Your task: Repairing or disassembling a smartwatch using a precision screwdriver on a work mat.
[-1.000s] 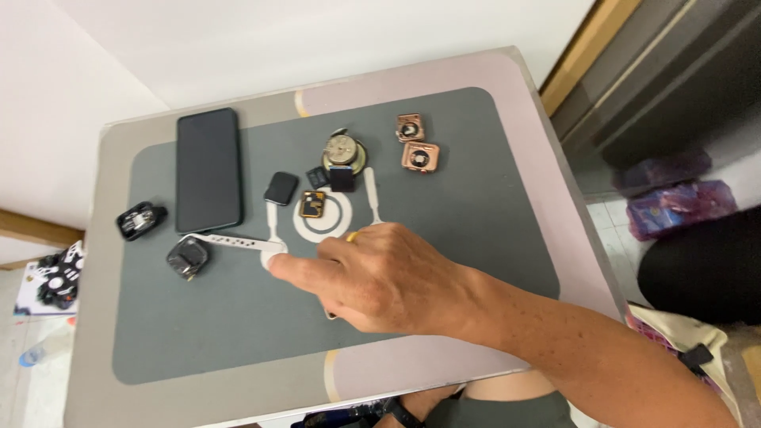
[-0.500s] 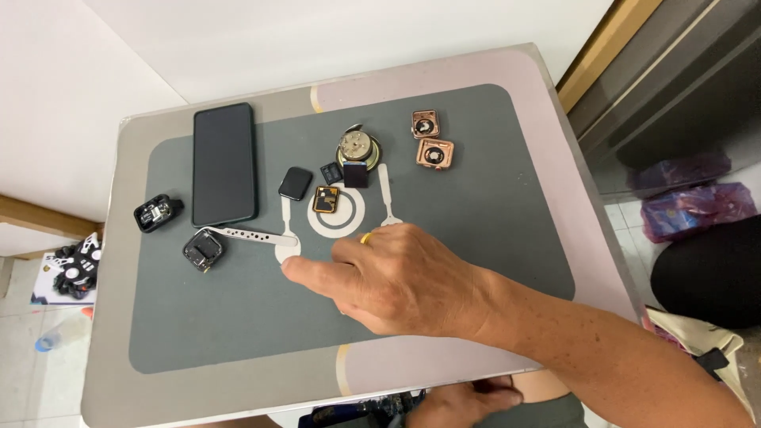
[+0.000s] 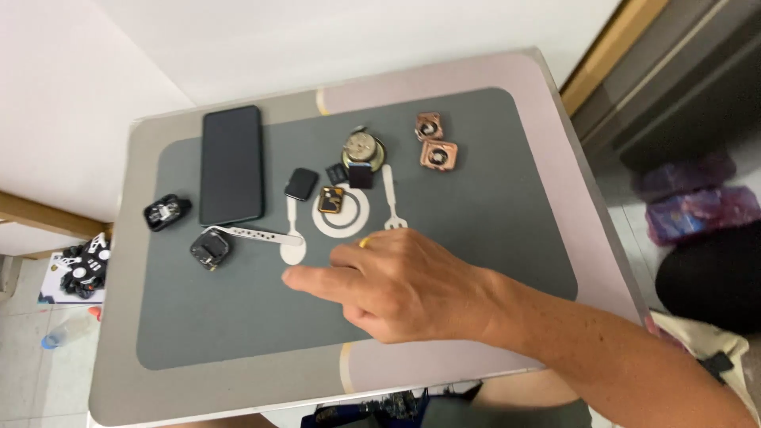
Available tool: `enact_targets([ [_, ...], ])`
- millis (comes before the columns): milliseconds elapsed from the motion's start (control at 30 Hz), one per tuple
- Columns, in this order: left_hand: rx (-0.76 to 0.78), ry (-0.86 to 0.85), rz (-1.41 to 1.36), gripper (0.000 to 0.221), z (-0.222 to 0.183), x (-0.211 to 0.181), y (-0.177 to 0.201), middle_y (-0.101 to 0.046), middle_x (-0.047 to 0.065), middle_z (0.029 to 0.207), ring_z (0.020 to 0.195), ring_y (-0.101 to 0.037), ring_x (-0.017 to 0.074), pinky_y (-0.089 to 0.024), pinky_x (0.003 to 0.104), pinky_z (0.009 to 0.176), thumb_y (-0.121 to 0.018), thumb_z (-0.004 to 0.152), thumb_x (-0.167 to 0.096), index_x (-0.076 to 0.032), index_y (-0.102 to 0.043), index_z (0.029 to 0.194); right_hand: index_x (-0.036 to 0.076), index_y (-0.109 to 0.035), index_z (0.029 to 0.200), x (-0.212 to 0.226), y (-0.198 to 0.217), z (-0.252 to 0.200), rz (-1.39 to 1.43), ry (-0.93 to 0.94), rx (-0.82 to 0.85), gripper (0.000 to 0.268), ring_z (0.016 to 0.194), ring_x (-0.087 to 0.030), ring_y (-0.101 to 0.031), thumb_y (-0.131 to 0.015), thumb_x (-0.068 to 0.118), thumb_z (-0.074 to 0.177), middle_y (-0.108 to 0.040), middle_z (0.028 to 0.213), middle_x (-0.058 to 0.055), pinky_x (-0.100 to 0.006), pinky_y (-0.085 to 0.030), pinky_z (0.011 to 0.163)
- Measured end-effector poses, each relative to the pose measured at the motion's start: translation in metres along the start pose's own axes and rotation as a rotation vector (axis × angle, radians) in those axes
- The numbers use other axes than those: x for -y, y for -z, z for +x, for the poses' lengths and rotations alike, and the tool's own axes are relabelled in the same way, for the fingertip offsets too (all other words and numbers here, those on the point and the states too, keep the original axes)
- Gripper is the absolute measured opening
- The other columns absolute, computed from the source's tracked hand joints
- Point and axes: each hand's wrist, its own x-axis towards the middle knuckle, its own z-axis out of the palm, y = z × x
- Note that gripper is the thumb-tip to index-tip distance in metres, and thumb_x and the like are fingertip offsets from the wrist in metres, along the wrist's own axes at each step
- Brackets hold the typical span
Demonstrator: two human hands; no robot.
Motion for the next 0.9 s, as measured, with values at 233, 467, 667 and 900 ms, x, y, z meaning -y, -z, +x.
enact_targets([
  [233, -0.302, -0.23, 0.228, 0.047, 0.065, 0.064, 0.054, -0.062, 0.011, 0.122, 0.104, -0.059, 0.0336, -0.048, 0.045, 0.083, -0.074, 0.086, -0.038, -0.014, -0.059, 0.124, 0.01, -0.059, 0.135, -0.006, 0.005, 0.009, 0.011, -0.032, -0.005, 0.042, 0.058, -0.018, -0.057, -0.064, -0.006, 0.096, -0.07, 0.084, 0.002, -0.034, -0.051, 0.053],
  [467, -0.175, -0.237, 0.392, 0.069, 0.092, 0.057, 0.06, -0.06, 0.003, 0.144, 0.119, -0.054, 0.0351, -0.043, 0.046, 0.085, -0.068, 0.089, -0.053, -0.012, -0.055, 0.143, 0.006, -0.06, 0.129, -0.003, 0.017, 0.018, 0.099, -0.056, 0.046, 0.049, 0.056, -0.017, -0.052, -0.056, -0.015, 0.085, -0.069, 0.086, -0.002, -0.031, -0.046, 0.052],
  [667, -0.22, -0.297, 0.348, 0.05, 0.098, 0.06, 0.055, -0.059, 0.007, 0.141, 0.116, -0.054, 0.0366, -0.044, 0.047, 0.078, -0.074, 0.089, -0.047, -0.022, -0.066, 0.132, 0.007, -0.066, 0.119, -0.007, 0.008, 0.013, -0.123, -0.001, -0.007, 0.027, 0.05, -0.015, -0.05, -0.074, -0.002, 0.096, -0.062, 0.072, 0.003, -0.031, -0.042, 0.047],
  [900, -0.184, -0.333, 0.25, 0.042, 0.099, 0.073, 0.053, -0.057, 0.009, 0.146, 0.14, -0.044, 0.0526, -0.034, 0.058, 0.103, -0.066, 0.095, -0.046, -0.015, -0.069, 0.123, 0.006, -0.056, 0.133, -0.001, 0.011, 0.018, 0.136, -0.036, 0.107, 0.05, 0.06, -0.018, -0.053, -0.058, -0.016, 0.088, -0.07, 0.094, -0.005, -0.03, -0.045, 0.053],
])
